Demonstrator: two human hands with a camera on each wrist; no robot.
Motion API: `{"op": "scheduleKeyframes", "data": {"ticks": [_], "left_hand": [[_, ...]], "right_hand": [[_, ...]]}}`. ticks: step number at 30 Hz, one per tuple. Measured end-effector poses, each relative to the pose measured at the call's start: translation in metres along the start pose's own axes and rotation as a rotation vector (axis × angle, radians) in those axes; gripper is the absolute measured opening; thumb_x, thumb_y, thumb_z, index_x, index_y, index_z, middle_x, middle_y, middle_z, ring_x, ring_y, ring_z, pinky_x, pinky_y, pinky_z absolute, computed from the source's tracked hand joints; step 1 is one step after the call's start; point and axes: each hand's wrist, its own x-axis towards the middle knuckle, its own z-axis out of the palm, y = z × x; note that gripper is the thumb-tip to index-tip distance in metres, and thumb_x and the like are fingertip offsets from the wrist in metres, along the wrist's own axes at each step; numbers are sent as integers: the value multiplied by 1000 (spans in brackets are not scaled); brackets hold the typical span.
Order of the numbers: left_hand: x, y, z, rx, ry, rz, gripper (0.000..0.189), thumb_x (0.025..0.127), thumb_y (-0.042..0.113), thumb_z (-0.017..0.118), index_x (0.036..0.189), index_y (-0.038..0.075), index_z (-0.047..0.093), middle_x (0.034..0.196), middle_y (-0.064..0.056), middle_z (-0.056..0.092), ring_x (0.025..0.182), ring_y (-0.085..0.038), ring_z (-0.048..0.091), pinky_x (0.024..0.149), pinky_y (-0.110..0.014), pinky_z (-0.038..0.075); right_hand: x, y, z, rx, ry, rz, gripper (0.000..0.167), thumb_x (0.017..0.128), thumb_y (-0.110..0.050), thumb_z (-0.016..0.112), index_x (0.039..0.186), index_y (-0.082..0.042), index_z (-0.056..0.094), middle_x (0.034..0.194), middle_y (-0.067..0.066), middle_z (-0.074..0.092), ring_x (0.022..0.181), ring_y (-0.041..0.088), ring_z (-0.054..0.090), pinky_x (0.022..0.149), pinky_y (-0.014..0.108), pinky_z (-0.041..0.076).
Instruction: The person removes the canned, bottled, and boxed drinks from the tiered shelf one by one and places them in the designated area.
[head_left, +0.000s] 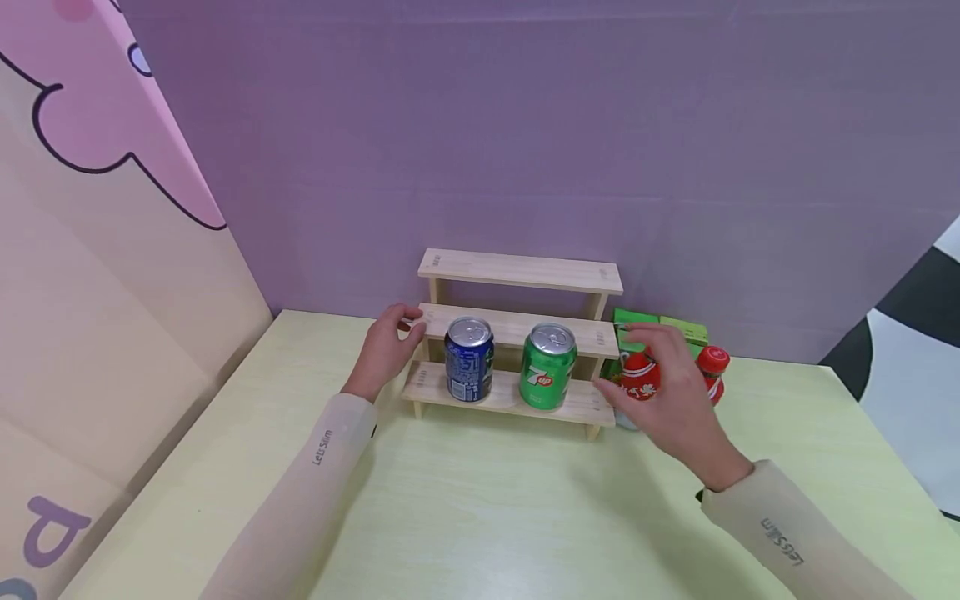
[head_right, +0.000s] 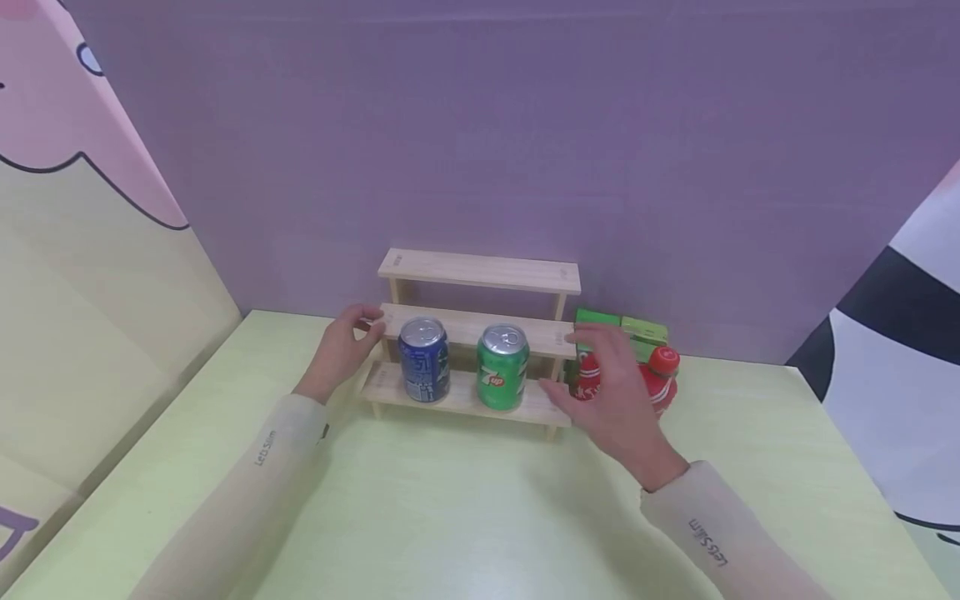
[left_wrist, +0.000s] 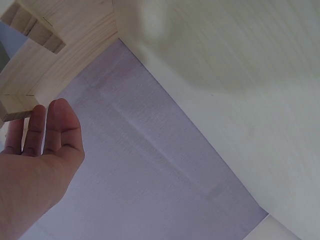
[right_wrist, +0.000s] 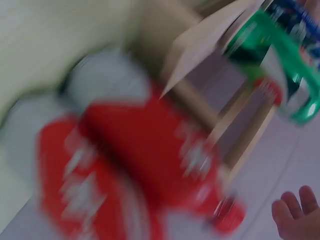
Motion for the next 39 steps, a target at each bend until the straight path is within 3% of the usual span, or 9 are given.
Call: {"op": "scheduleKeyframes", "data": {"ticks": [4,11,19,25,29,39], "left_hand": [[0,1,1,-7,5,7,29,96,23,57,119,6,56,120,-10,54,104,-26,52,85,-38,47],[-2,5,5,-21,-13,-2,30,96,23,56,121,6,56,121,-10,54,105,-25,51,86,-38,46],[-3,5,6,-20,-10,8,30,96,23,57,121,7,56,120,-9,54,107,-28,52,86,-39,46],[-3,4,5,-16,-10,15,30,96,23,57,120,6,56,121,-10,54,105,-26,52,86,-39,46],[-2,4,4,-12,-2,16,30,96,23,57,120,6,56,121,-10,54,105,-26,52,86,-39,46],[-2,3,6,-33,-11,17,30,96,23,57,120,5,56,121,-11,54,105,-25,51,86,-39,46]], "right_hand": [[9,-12,28,82,-113,40,68,71,-21,85,126,-8,47,132,9,43,122,24,39,88,51,47],[15,-16,52,132,-156,107,59,76,-26,81,123,-12,49,128,9,41,116,27,42,81,49,51],[14,-19,57,114,-95,122,48,76,-20,81,116,-14,55,122,9,45,112,28,45,78,47,53],[9,-24,46,100,-20,79,48,69,-18,86,108,-11,60,116,7,50,106,23,50,75,43,53],[4,-25,32,107,-15,74,48,68,-19,87,108,-13,61,116,4,51,106,21,50,71,41,54],[-34,-18,-13,35,33,57,50,60,-13,90,102,-13,64,110,-1,53,92,12,50,59,15,45]]}}
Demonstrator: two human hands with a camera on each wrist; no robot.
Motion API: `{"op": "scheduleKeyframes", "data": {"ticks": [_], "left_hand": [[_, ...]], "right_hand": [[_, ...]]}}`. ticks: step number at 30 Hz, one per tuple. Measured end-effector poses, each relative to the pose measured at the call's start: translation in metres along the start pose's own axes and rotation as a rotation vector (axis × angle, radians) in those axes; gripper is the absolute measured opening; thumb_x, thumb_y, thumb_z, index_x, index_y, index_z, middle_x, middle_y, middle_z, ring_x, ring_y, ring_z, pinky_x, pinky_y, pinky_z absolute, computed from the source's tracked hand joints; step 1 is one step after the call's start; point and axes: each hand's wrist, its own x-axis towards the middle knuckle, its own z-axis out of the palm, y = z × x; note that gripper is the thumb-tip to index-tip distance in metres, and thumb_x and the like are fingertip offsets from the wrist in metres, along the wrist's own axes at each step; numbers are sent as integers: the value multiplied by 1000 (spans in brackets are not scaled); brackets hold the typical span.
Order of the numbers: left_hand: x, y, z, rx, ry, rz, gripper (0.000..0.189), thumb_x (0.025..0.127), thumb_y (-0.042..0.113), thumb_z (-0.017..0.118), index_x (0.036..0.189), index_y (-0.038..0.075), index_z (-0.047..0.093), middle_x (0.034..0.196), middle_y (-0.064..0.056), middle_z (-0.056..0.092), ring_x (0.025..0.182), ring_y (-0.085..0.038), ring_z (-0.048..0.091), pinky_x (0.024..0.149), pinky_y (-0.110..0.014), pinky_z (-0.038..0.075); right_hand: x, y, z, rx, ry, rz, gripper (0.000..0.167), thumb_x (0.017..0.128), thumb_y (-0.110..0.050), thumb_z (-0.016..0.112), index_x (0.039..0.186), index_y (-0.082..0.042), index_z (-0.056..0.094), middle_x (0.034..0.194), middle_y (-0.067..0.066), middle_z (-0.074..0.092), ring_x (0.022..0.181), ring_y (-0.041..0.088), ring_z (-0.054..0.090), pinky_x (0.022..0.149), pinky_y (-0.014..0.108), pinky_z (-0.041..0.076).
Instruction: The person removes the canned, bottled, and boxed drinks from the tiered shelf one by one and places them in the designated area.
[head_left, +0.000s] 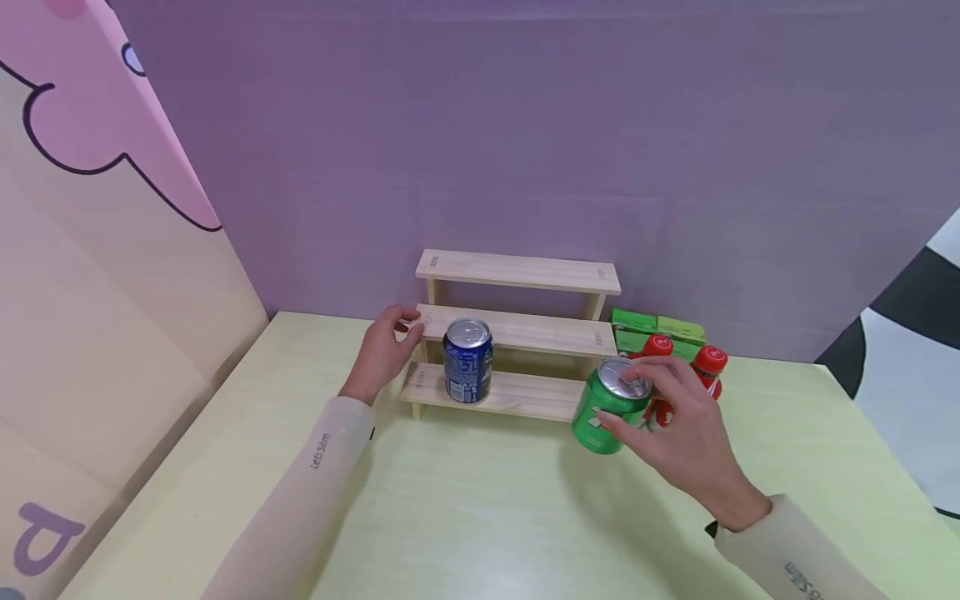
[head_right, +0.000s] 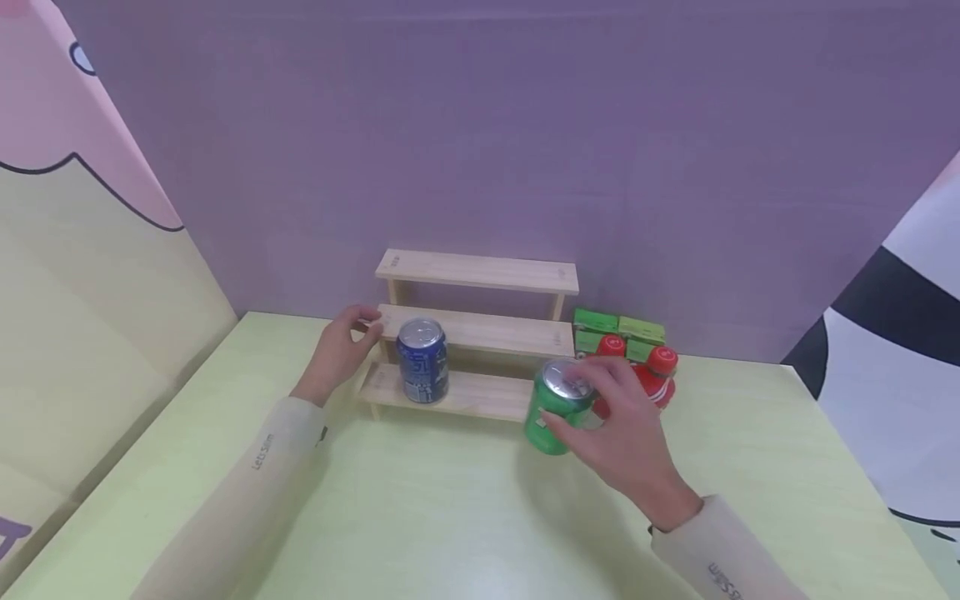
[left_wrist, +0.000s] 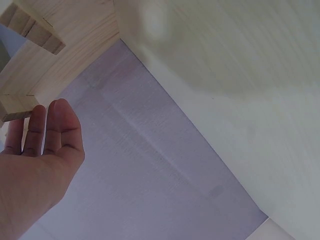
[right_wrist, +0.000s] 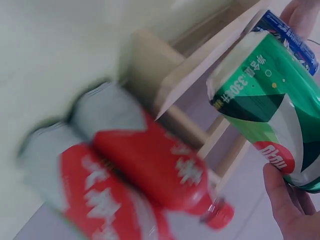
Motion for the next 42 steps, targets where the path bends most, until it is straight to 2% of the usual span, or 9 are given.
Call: {"op": "scheduleKeyframes", "data": {"ticks": [6,12,15,21,26,29,32,36,42], "left_hand": [[1,1,-2,3,3,-5,31,96,24,57,120,5,56,120,-11,54,105,-26,52,87,-40,46],[2,0,-1,3,6,-3,30,96,23,57,121,5,56,119,-11,54,105,-26,52,86,-40,46],[2,1,0,3,7,-2,30,96,23,57,120,5,56,120,-11,54,104,-26,52,86,-40,46],[2,0,1,5,6,-4,30,96,23,57,120,5,56,121,-12,54,105,-26,52,86,-40,46],[3,1,1,4,12,-9,30,96,23,57,121,6,56,121,-10,53,106,-26,51,87,-40,46],[3,1,2,4,12,-9,30,96,23,57,121,6,56,122,-11,53,106,-26,51,88,-40,46],[2,0,2,6,12,-11,30,96,22,57,121,6,55,122,-11,54,105,-26,51,88,-40,46],[2,0,3,6,15,-7,30,96,23,57,120,6,56,121,-12,54,105,-25,51,87,-39,46],[3,0,1,6,14,-5,30,96,23,57,121,5,55,121,-12,54,105,-26,51,88,-39,46]], "right_hand": [[-23,16,-17,-89,-30,40,52,57,-10,90,99,-11,61,106,0,51,93,11,48,65,9,43],[-38,34,-11,-125,-87,159,49,60,-12,90,99,-11,60,107,2,48,96,21,51,70,10,45],[-41,41,-7,-137,-101,174,47,61,-12,90,98,-10,60,107,3,48,96,23,51,70,15,48],[-40,45,-3,-148,-101,167,48,62,-10,89,99,-7,59,107,7,47,95,25,50,66,31,54],[-35,44,-5,-168,-145,178,53,64,-9,88,105,-6,55,108,11,46,95,28,50,66,44,54],[-32,42,-8,-193,-175,187,56,64,-12,88,107,-7,53,110,12,45,93,29,49,63,44,52],[-30,38,-9,-206,-162,173,56,63,-15,89,107,-8,55,113,12,45,93,27,49,62,41,51],[-25,31,-7,-182,-97,106,56,61,-12,89,106,-7,58,118,10,48,98,24,48,62,42,53],[-13,11,4,-122,-60,38,54,59,-12,90,103,-10,59,119,8,51,110,21,46,72,45,50]]}}
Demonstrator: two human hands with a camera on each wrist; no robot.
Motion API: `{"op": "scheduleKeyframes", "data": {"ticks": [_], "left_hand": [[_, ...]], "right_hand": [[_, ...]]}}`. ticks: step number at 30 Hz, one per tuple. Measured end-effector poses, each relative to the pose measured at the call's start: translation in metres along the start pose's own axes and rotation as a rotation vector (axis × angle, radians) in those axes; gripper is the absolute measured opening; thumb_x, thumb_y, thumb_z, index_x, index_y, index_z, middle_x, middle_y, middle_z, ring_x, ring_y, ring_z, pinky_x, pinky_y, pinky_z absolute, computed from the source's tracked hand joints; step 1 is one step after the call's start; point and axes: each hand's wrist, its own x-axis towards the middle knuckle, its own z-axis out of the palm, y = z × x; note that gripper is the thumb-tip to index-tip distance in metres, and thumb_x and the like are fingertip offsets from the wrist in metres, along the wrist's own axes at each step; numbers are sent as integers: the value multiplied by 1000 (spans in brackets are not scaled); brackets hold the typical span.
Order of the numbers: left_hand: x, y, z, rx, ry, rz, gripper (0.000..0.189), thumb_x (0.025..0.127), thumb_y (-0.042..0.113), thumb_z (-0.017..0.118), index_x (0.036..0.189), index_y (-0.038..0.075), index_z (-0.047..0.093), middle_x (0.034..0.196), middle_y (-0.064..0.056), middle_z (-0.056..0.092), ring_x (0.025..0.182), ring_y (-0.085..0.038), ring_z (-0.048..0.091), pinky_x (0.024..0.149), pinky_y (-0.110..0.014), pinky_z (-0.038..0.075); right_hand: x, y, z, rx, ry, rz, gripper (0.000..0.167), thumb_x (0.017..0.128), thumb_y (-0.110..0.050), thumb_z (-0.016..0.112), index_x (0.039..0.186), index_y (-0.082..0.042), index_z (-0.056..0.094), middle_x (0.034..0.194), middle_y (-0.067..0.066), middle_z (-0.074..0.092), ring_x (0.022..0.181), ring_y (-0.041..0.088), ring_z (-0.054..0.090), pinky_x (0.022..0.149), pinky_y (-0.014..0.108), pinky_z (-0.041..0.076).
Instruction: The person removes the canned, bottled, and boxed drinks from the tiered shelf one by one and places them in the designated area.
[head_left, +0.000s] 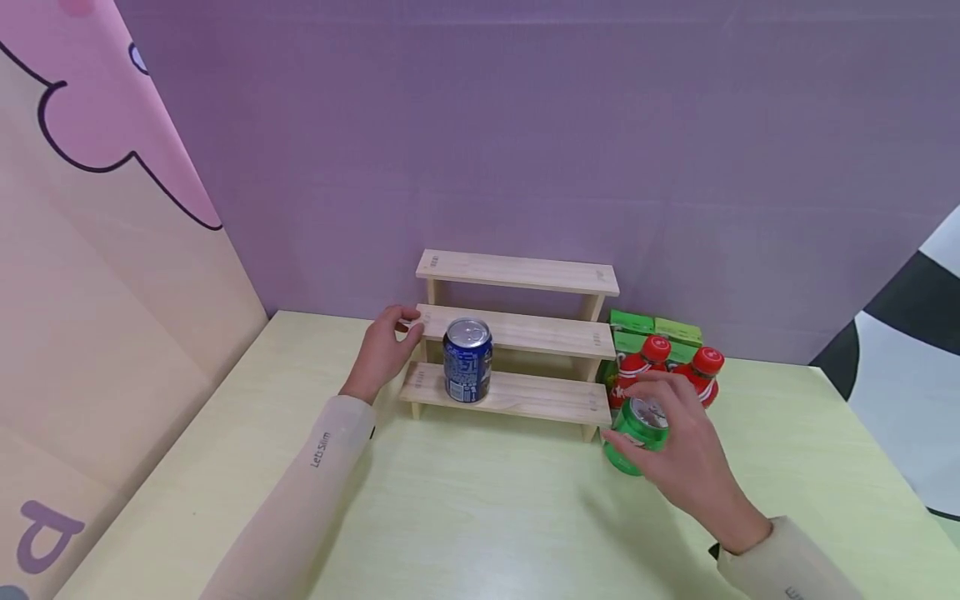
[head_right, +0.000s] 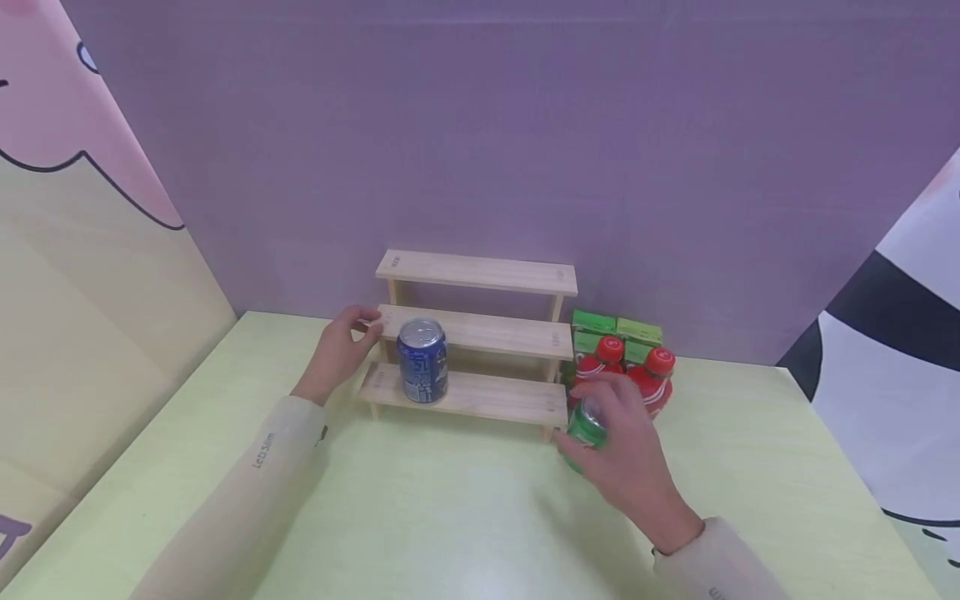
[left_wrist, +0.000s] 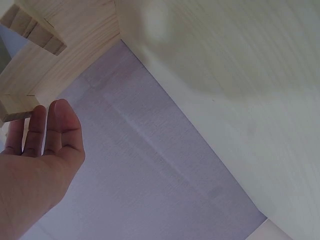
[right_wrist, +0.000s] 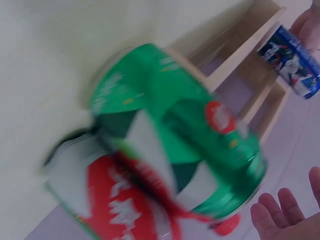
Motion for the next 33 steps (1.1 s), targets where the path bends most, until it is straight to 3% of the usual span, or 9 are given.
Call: {"op": "scheduleKeyframes", "data": {"ticks": [6,16,25,28,33], "left_hand": [[0,-1,1,-9,4,0,29,96,22,56,120,5,55,120,-11,54,105,-26,51,87,-39,46],[1,-4,2,-7,8,3,30,96,23,57,120,6,56,121,-10,54,105,-25,51,87,-39,46],[0,-1,-1,-17,10,-3,30,96,23,58,120,5,56,121,-11,53,105,-25,51,88,-39,46],[-1,0,-1,-19,10,7,30,96,22,57,120,4,56,122,-11,53,106,-26,51,89,-40,45],[-2,1,-1,-17,16,30,29,96,20,57,119,3,57,121,-12,54,105,-26,52,88,-40,45]], "right_hand": [[16,-21,15,60,-46,-21,53,65,-18,88,107,-13,58,122,2,50,115,18,44,78,42,50],[40,-43,47,137,-147,-56,55,71,-27,85,116,-14,55,126,4,47,117,21,43,88,45,47],[81,-73,90,220,-304,-64,74,74,-33,81,135,-16,42,140,6,34,125,25,39,97,49,41],[88,-78,104,243,-308,-48,71,75,-30,81,134,-18,43,137,6,33,121,25,43,95,46,43],[93,-81,118,247,-235,-37,61,76,-23,81,126,-18,47,126,7,38,109,25,51,86,42,50]]}}
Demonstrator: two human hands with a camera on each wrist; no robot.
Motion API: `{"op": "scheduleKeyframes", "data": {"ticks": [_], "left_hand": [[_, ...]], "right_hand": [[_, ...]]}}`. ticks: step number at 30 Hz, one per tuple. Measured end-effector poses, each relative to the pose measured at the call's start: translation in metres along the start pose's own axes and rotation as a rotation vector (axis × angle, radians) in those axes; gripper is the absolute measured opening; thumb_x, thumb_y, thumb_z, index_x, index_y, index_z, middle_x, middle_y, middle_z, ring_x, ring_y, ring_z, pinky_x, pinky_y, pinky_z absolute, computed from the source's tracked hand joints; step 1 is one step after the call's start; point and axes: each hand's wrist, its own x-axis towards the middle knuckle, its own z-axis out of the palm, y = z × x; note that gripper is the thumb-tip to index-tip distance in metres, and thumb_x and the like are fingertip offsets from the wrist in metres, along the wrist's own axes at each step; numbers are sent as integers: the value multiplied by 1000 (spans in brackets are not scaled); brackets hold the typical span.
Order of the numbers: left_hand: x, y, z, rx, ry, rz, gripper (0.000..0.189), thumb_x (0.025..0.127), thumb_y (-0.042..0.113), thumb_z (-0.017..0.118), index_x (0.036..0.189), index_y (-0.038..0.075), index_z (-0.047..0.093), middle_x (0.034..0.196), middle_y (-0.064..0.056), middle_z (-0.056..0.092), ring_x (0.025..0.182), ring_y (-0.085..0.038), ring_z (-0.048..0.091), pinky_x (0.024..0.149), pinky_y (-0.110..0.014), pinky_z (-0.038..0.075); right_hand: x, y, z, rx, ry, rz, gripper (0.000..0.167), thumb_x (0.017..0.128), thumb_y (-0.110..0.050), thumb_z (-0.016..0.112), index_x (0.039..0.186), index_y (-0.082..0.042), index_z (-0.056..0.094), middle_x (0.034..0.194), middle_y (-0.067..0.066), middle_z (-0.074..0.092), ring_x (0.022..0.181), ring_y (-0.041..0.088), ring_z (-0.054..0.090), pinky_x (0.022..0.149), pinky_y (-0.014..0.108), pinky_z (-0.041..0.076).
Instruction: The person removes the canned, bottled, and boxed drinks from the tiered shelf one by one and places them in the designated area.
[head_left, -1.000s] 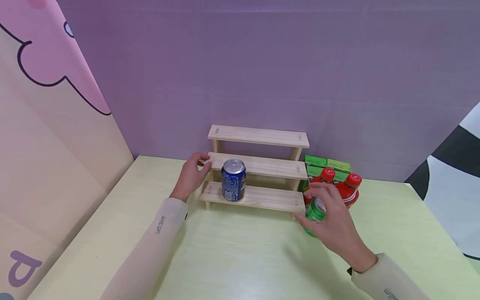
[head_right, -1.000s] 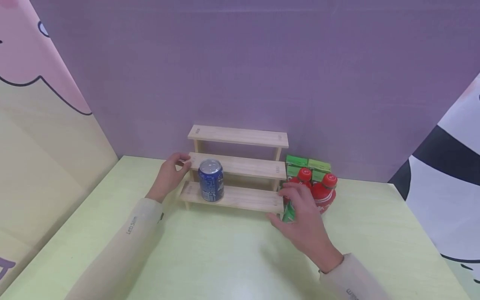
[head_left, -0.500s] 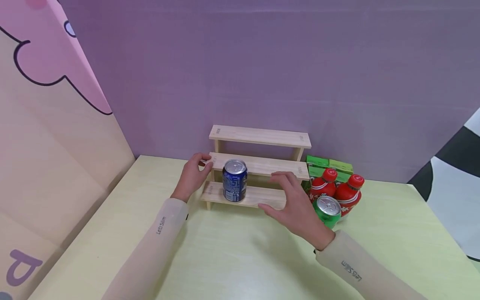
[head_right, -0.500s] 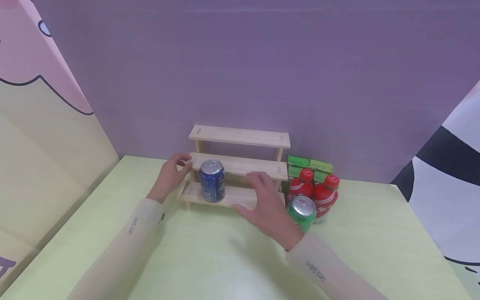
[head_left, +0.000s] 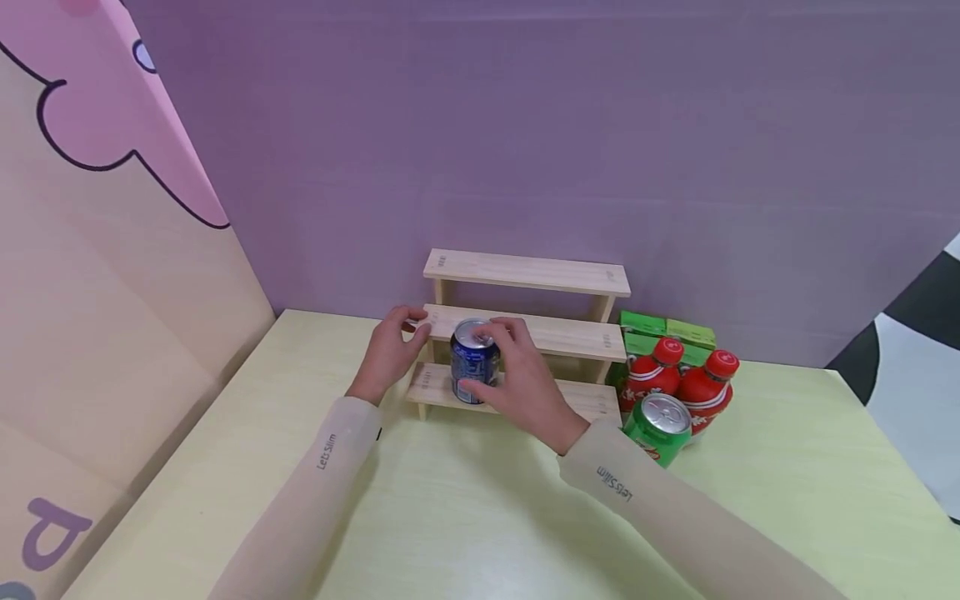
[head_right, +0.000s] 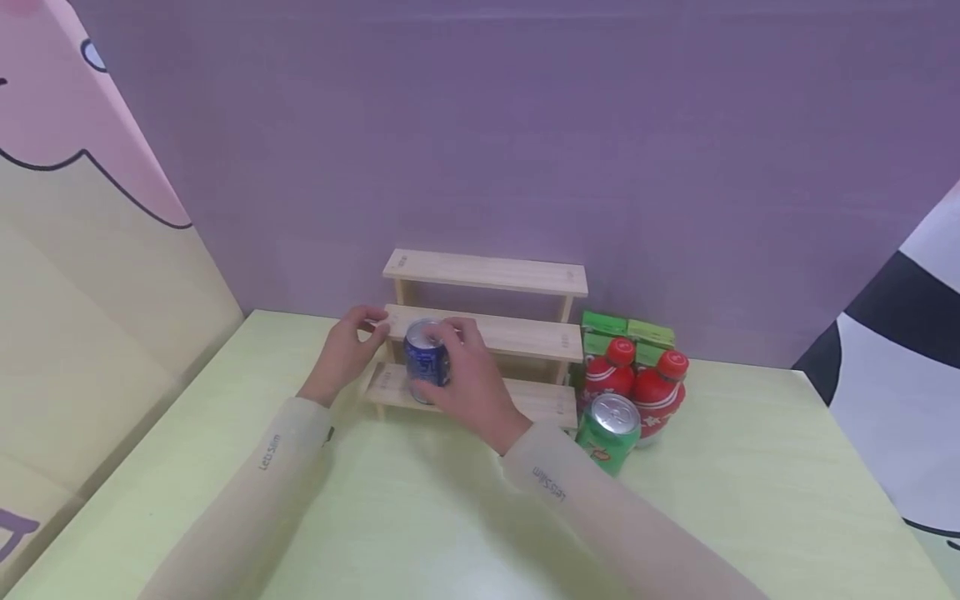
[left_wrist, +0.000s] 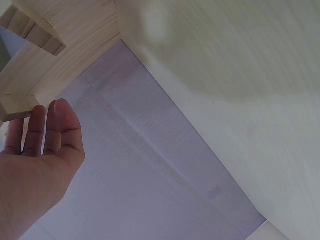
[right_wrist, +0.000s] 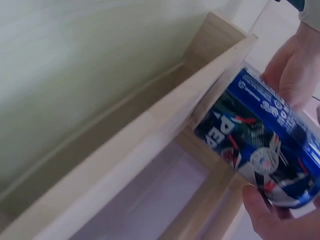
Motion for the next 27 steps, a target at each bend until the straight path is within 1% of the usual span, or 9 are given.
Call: {"op": "scheduleKeyframes", "data": {"ticks": [5,10,13,16,19,21,25,27], "left_hand": [[1,3,2,8,0,8,29,96,21,57,119,4,57,120,-12,55,105,-26,52,88,-40,46],[2,5,1,10,-2,28,29,95,21,58,118,3,57,120,-13,55,104,-28,53,86,-40,46],[4,4,-1,16,4,39,29,95,20,58,118,3,58,119,-13,56,103,-28,53,85,-40,45],[4,2,-2,21,12,41,28,95,19,58,118,3,57,119,-13,56,104,-29,53,84,-40,45],[3,1,-2,7,13,35,27,95,18,57,117,2,57,118,-13,56,105,-32,53,84,-41,45],[2,1,-1,-8,8,29,27,95,18,57,117,2,57,118,-13,55,105,-33,53,83,-41,45],[1,1,0,-19,-4,20,28,95,19,57,118,2,57,119,-13,55,106,-32,53,83,-40,45],[0,0,-1,-12,1,18,28,96,20,56,118,3,57,120,-12,55,105,-30,52,84,-40,44]], "right_hand": [[-1,-3,2,10,84,18,50,77,-18,80,118,-16,51,118,6,42,104,24,54,82,39,52],[-12,-7,-7,64,127,36,46,76,-19,81,114,-16,57,117,3,45,102,20,53,81,39,52],[-22,-10,-18,83,148,16,46,74,-19,83,113,-15,60,117,2,46,102,18,52,80,40,53],[-33,-12,-29,70,154,-23,46,72,-19,84,111,-13,60,116,2,47,101,18,53,78,37,53],[-48,-10,-40,46,143,-55,47,71,-18,85,110,-14,61,116,1,48,101,17,54,76,33,53],[-62,-7,-49,28,131,-75,47,69,-16,86,109,-15,61,116,1,48,102,18,54,74,33,54],[-98,0,-70,-43,111,-70,50,66,-16,88,108,-18,61,116,0,50,103,19,53,72,37,55],[-116,5,-82,-92,110,-64,52,64,-15,89,107,-19,61,116,-1,51,103,19,53,70,36,55]]}}
